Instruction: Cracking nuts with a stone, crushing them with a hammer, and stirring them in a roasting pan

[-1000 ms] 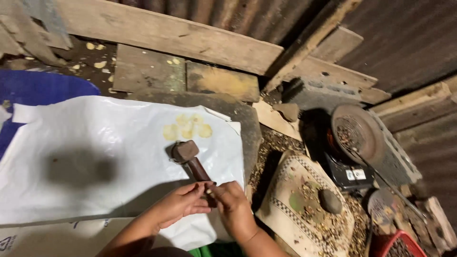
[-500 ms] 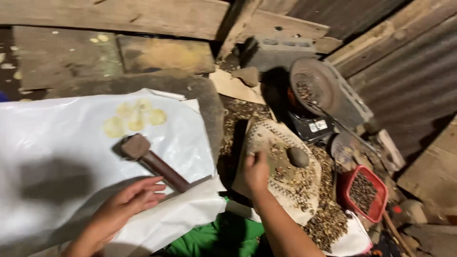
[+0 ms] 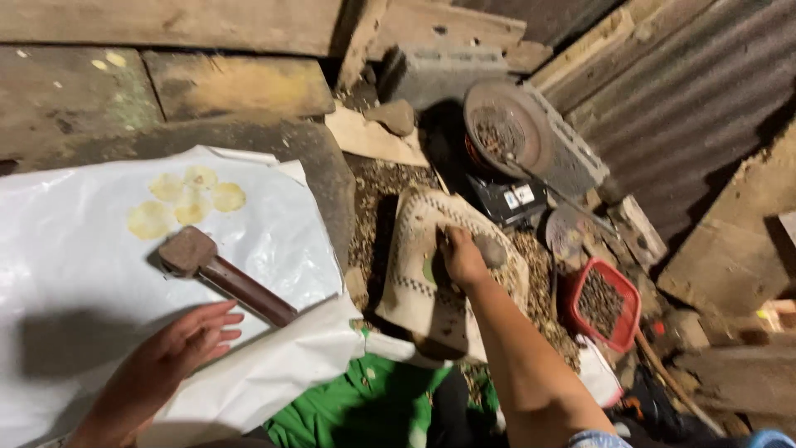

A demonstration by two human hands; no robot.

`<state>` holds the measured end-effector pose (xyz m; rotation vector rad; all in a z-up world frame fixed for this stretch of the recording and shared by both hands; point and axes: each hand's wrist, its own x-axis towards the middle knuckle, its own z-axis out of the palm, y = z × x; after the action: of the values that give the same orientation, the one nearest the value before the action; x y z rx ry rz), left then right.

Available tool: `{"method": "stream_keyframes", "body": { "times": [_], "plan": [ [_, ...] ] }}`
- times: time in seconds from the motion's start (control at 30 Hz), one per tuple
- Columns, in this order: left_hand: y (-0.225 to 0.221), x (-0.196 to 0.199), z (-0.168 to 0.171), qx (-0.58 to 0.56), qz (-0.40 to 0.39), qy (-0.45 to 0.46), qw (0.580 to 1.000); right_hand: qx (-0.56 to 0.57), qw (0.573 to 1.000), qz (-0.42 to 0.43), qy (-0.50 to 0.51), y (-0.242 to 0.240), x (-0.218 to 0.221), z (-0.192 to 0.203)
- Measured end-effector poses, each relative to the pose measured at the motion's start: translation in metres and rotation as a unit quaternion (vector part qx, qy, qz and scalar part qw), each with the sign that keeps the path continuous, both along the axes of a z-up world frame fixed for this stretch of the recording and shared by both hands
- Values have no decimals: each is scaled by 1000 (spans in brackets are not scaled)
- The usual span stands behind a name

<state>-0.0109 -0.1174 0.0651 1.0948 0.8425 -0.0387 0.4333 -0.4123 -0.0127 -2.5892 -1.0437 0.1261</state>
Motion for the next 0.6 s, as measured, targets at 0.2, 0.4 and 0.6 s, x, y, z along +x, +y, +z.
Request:
{"method": "stream_keyframes", "body": {
  "times": [0.2,0.4,0.6],
  "plan": [
    [-6,-29,-14,16,43,16,999,-288,953,12,94,-41,-6,61],
    [17,-50,-57,-65,105,17,992,-485,853,23,192,-73,14,186],
    [165,-92,-153,-57,115,61,990,-328,938,-6,-113,-129,137,225]
  ]
}}
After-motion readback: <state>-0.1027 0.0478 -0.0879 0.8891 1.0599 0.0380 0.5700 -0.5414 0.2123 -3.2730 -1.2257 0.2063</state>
